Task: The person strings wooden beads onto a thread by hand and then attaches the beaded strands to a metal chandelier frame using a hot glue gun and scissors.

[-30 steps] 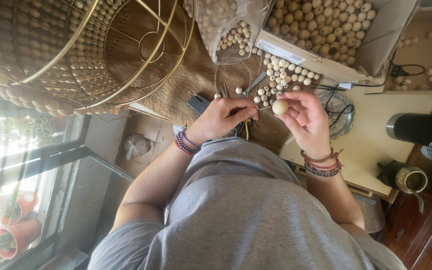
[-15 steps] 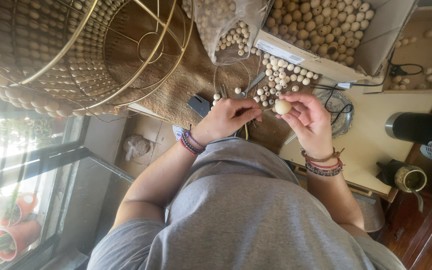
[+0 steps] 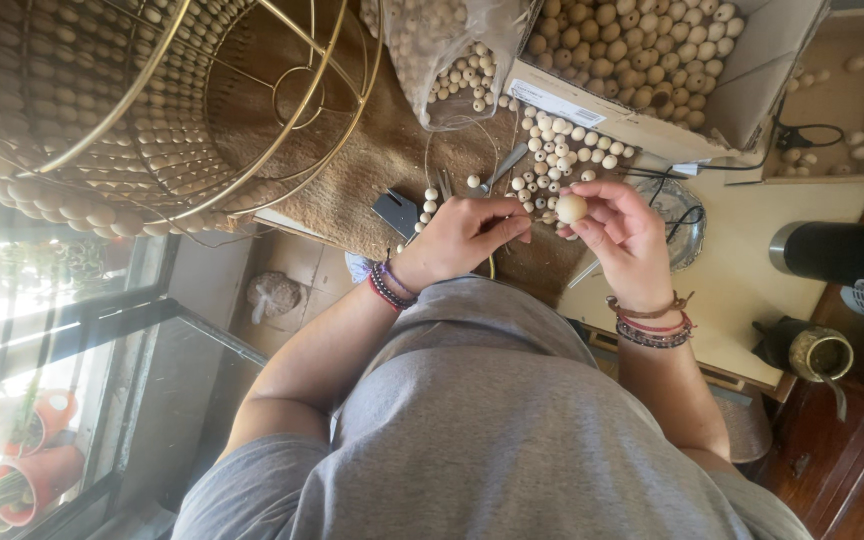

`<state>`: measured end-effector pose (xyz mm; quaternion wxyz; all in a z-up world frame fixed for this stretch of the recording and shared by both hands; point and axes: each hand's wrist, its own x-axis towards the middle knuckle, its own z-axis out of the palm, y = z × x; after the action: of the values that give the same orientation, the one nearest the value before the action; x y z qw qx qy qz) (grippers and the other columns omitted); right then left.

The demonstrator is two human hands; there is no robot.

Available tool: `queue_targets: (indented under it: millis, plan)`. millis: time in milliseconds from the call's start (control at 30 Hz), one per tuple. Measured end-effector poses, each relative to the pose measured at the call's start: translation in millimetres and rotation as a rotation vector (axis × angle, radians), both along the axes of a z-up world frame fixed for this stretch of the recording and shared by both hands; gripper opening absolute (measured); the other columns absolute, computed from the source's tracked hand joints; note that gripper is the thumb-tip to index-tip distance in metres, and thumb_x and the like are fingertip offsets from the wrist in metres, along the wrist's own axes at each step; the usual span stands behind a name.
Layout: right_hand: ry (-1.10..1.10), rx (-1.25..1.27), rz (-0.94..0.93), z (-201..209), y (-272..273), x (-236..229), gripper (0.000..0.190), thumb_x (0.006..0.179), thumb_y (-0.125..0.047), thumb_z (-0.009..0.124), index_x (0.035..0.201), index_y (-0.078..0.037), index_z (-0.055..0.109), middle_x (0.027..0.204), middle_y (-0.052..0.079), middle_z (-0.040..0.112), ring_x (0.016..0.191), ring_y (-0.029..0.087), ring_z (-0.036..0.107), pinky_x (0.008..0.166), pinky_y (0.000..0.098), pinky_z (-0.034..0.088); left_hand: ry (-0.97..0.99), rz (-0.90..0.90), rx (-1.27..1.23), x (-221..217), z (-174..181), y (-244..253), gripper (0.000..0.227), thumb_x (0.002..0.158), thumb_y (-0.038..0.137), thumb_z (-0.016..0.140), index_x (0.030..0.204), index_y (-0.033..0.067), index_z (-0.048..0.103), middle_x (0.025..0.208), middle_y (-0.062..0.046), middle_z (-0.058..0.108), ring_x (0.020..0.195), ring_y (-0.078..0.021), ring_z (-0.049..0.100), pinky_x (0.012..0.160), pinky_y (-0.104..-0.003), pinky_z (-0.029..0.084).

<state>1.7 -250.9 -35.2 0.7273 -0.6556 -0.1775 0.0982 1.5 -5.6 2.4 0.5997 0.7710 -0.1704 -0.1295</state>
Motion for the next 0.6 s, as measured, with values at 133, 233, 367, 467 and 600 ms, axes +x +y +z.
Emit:
queue_targets:
  millis: [133, 233, 367, 467, 600]
  plan:
    - [0.04, 0.023, 0.012, 2, 1, 0, 0.036, 0.099, 0.004, 0.059, 0.131, 0.013, 0.049, 0.126, 0.029, 0.06, 0.111, 0.029, 0.068, 0.085, 0.0437, 0.062, 0.003, -0.001, -0.005, 2, -5, -2, 0.019, 0.102, 0.021, 0.058, 0.091, 0.0188, 0.072, 0.053, -0.006, 0.053, 0.051, -0.0176, 0.051, 0.057, -0.032, 0.05]
    - [0.007, -0.014, 0.003, 2, 0, 1, 0.036, 0.098, 0.005, 0.06, 0.13, 0.015, 0.049, 0.125, 0.032, 0.06, 0.109, 0.03, 0.069, 0.086, 0.0446, 0.062, 0.027, 0.008, -0.018, 4, -15, -5, 0.019, 0.102, 0.021, 0.058, 0.09, 0.0187, 0.072, 0.053, -0.005, 0.054, 0.052, -0.0157, 0.052, 0.057, -0.031, 0.05]
    - [-0.176, -0.176, 0.015, 9, 11, 6, 0.036, 0.09, 0.009, 0.071, 0.124, 0.012, 0.06, 0.117, 0.025, 0.064, 0.098, 0.029, 0.071, 0.077, 0.0378, 0.061, 0.11, -0.07, 0.055, 7, -27, -14, 0.04, 0.109, 0.047, 0.034, 0.118, 0.0181, 0.061, 0.06, -0.011, 0.06, 0.064, -0.0337, 0.065, 0.072, -0.046, 0.054]
    - [-0.211, -0.195, 0.003, 18, 16, 9, 0.044, 0.089, 0.011, 0.073, 0.13, 0.011, 0.057, 0.119, 0.026, 0.064, 0.096, 0.033, 0.071, 0.076, 0.0401, 0.061, 0.204, -0.11, 0.011, 13, -26, -22, 0.047, 0.106, 0.058, 0.033, 0.128, 0.0214, 0.054, 0.068, -0.01, 0.068, 0.076, -0.0372, 0.071, 0.08, -0.052, 0.054]
    - [-0.167, -0.159, -0.097, 11, -5, 17, 0.047, 0.099, 0.01, 0.061, 0.143, 0.008, 0.044, 0.124, 0.027, 0.059, 0.1, 0.029, 0.068, 0.081, 0.0387, 0.061, 0.134, -0.005, -0.298, 23, -65, -23, 0.033, 0.11, 0.039, 0.045, 0.117, 0.013, 0.064, 0.068, -0.006, 0.064, 0.059, -0.0177, 0.061, 0.067, -0.033, 0.053]
